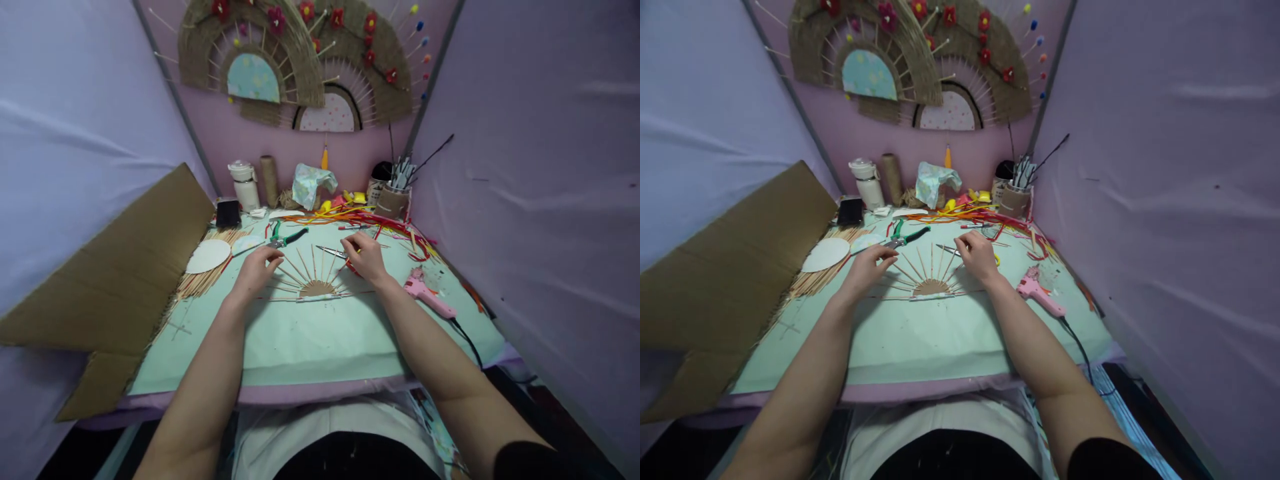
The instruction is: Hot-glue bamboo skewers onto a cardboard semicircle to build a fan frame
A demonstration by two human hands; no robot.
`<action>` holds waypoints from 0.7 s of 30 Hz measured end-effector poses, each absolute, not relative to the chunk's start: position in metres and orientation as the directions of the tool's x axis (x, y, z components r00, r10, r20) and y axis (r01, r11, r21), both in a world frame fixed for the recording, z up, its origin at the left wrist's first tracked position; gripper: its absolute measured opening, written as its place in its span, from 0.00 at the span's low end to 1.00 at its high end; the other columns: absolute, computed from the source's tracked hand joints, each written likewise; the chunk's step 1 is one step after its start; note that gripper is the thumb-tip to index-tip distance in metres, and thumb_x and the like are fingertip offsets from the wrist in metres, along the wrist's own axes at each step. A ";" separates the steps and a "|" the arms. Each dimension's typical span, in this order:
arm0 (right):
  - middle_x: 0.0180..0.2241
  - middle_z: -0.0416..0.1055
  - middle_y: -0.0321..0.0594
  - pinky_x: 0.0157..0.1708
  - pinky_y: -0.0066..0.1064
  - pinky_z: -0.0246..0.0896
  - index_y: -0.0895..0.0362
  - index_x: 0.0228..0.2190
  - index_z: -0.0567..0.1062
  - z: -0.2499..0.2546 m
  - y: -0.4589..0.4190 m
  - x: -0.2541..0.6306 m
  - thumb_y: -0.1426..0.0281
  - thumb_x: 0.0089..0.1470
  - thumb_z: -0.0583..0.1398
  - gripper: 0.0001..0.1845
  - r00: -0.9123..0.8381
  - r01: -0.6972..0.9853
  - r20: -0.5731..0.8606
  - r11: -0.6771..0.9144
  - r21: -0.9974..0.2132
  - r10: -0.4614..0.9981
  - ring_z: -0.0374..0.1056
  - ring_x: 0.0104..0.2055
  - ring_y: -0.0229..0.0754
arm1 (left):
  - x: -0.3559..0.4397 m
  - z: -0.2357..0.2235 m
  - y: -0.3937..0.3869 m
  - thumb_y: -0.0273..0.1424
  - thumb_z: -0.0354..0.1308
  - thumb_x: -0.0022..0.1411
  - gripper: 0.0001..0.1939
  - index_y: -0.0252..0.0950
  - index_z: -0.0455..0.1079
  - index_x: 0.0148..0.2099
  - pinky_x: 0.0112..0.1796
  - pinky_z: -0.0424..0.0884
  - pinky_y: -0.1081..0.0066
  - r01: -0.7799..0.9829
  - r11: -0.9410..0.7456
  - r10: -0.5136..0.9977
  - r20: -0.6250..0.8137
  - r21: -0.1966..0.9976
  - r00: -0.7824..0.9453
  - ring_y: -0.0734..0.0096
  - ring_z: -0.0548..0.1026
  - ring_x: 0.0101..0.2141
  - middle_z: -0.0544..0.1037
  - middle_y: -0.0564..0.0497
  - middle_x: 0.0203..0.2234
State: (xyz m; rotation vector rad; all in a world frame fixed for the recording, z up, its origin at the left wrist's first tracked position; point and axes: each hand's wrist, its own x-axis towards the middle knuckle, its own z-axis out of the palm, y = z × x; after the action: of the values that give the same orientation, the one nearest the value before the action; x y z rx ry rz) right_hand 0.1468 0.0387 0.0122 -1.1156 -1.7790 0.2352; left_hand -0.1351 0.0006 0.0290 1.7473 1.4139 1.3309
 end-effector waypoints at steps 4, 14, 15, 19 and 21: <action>0.28 0.71 0.40 0.38 0.33 0.59 0.54 0.26 0.73 0.010 0.043 0.149 0.65 0.61 0.56 0.13 -0.089 0.590 0.624 0.546 -0.595 0.776 0.66 0.33 0.42 | -0.137 0.021 -0.003 0.34 0.66 0.51 0.04 0.43 0.79 0.32 0.44 0.66 0.62 0.499 -0.362 0.919 0.392 0.787 0.048 0.59 0.71 0.34 0.77 0.47 0.31; 0.28 0.71 0.40 0.38 0.32 0.59 0.54 0.25 0.73 0.007 0.045 0.149 0.67 0.61 0.56 0.13 -0.095 0.559 0.657 0.586 -0.587 0.748 0.66 0.33 0.42 | -0.129 0.026 0.014 0.32 0.65 0.50 0.01 0.41 0.78 0.29 0.45 0.68 0.59 0.674 -0.380 0.922 0.318 0.634 0.220 0.54 0.75 0.35 0.78 0.43 0.32; 0.28 0.71 0.39 0.38 0.32 0.59 0.54 0.25 0.72 0.006 0.046 0.149 0.67 0.61 0.57 0.12 -0.099 0.556 0.659 0.591 -0.585 0.745 0.66 0.33 0.42 | -0.127 0.029 0.019 0.31 0.65 0.49 0.01 0.41 0.78 0.28 0.45 0.68 0.59 0.698 -0.376 0.925 0.296 0.609 0.240 0.54 0.75 0.36 0.79 0.43 0.31; 0.27 0.71 0.39 0.37 0.33 0.59 0.53 0.24 0.71 0.003 0.048 0.150 0.67 0.60 0.57 0.12 -0.103 0.554 0.666 0.599 -0.579 0.739 0.66 0.32 0.43 | -0.115 0.036 0.034 0.27 0.61 0.52 0.05 0.38 0.79 0.32 0.47 0.68 0.62 0.807 -0.346 0.938 0.203 0.479 0.282 0.57 0.76 0.38 0.80 0.44 0.33; 0.27 0.71 0.39 0.36 0.34 0.59 0.53 0.24 0.71 0.001 0.049 0.150 0.68 0.61 0.58 0.13 -0.105 0.554 0.668 0.602 -0.576 0.736 0.66 0.32 0.43 | -0.109 0.034 0.036 0.26 0.58 0.55 0.08 0.37 0.80 0.35 0.48 0.68 0.62 0.848 -0.332 0.943 0.169 0.414 0.287 0.58 0.76 0.40 0.80 0.44 0.35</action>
State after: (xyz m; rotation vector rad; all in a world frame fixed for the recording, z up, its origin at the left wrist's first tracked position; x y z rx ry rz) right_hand 0.1503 0.0493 0.0010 -1.0541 -1.7794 0.2176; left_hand -0.1093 0.0356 0.0338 2.3125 1.6481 0.5660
